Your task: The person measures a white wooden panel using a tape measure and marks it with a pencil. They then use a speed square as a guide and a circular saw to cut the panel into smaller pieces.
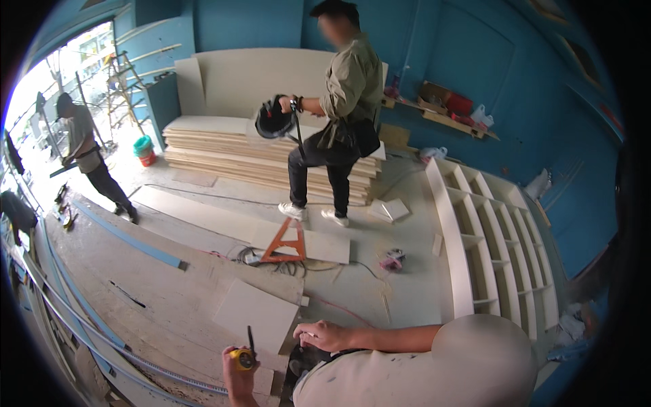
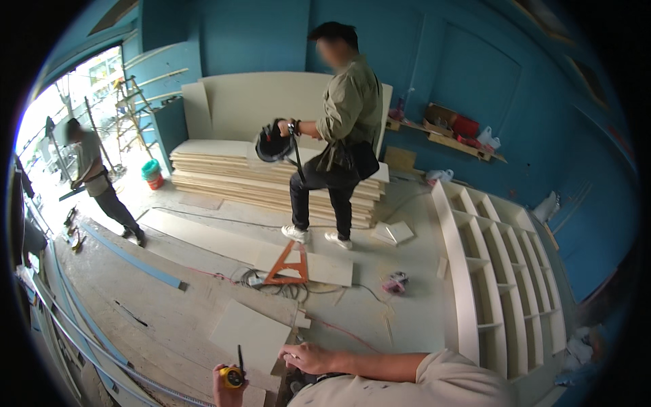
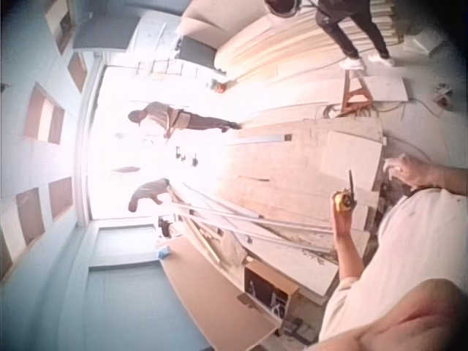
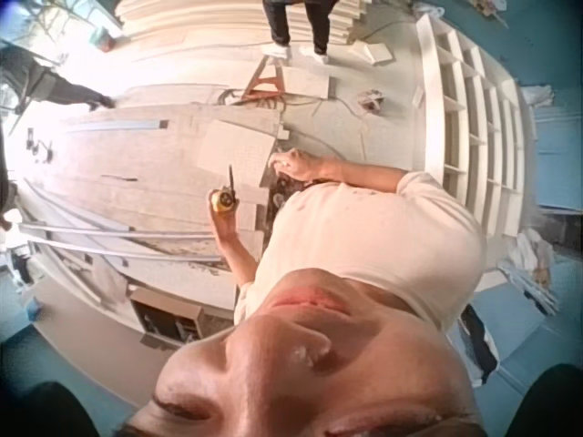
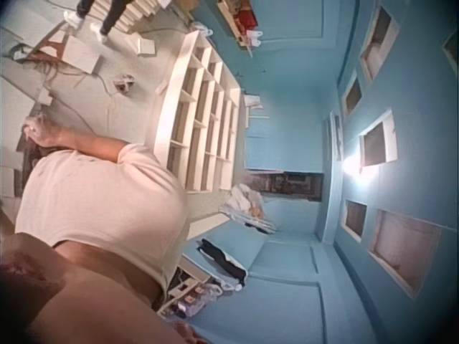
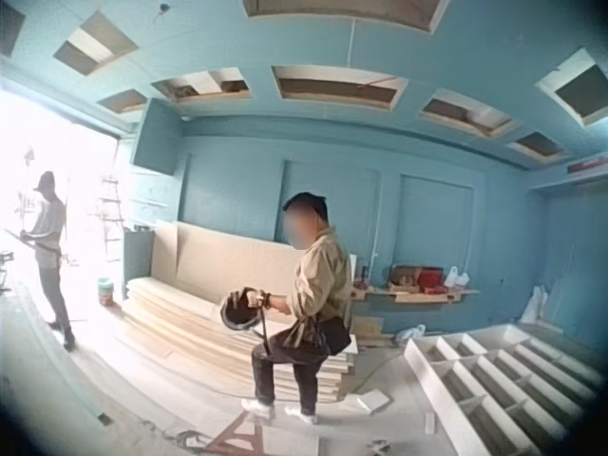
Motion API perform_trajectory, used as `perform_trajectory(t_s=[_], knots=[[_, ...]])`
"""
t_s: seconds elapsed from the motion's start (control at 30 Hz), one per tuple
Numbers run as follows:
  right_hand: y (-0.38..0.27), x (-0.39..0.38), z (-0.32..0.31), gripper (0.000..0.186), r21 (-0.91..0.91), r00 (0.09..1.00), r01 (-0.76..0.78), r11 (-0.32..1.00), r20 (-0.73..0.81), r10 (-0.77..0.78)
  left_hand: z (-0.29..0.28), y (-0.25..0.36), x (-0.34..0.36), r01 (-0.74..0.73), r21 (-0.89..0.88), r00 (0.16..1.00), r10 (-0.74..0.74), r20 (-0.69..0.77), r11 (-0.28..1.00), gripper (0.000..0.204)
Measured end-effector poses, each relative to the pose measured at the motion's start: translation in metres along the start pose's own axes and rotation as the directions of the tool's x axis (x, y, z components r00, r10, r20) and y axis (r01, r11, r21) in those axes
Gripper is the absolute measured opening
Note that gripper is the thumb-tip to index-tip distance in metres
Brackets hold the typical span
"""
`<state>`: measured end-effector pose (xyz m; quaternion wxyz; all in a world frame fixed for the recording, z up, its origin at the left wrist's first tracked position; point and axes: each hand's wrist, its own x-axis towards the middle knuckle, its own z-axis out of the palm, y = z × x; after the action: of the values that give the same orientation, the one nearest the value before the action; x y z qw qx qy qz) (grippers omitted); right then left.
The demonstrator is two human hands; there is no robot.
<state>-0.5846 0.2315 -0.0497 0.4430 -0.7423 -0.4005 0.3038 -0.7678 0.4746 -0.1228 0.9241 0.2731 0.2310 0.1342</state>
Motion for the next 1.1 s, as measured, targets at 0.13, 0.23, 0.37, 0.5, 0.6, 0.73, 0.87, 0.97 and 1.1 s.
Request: perform_trajectory(t_s=[0.13,0.23,0.37,0.5,0.6,0.73,0.87,0.97,1.1], knots=[[0.021,0.012,-0.002,0.023,0.205,0.993,-0.050,0.977,-0.090,0.070,0.060,-0.020,0.004,0.022,0.273,0.988,-0.062,0.140,0.962,0.065],[0.037,0.012,-0.015,0.026,0.304,0.983,-0.174,0.937,-0.004,0.184,0.099,-0.053,0.007,0.072,0.440,0.970,-0.165,0.177,0.895,0.078],[0.050,-0.003,-0.029,0.025,0.277,0.975,-0.192,0.942,0.160,0.152,0.123,-0.087,0.011,0.005,0.564,0.941,-0.195,0.278,0.826,0.073],[0.044,-0.019,-0.052,0.026,0.415,0.993,-0.114,0.903,0.073,0.091,0.131,-0.101,0.012,0.101,0.719,0.899,-0.373,0.230,0.687,0.065],[0.029,-0.025,-0.068,0.026,0.487,0.994,-0.108,0.867,0.039,0.102,0.144,-0.105,0.008,-0.175,0.851,0.882,-0.304,0.359,0.496,0.049],[0.011,-0.025,-0.080,0.020,0.489,0.966,-0.255,0.834,0.085,0.246,0.160,-0.106,0.007,-0.208,0.909,0.901,-0.292,0.322,0.362,0.049],[0.005,-0.017,-0.129,0.018,0.753,0.973,-0.025,0.657,-0.134,0.189,0.151,-0.099,0.001,-0.067,0.981,0.944,-0.306,0.122,0.181,0.049],[0.012,-0.021,-0.193,0.013,0.707,0.897,0.124,0.696,-0.380,0.227,0.129,-0.093,-0.009,0.023,0.989,0.976,-0.216,0.010,0.149,0.048],[0.042,-0.024,-0.245,0.012,0.567,0.830,0.017,0.823,-0.467,0.305,0.108,-0.093,-0.016,0.149,0.979,0.961,-0.255,-0.110,0.140,0.050]])
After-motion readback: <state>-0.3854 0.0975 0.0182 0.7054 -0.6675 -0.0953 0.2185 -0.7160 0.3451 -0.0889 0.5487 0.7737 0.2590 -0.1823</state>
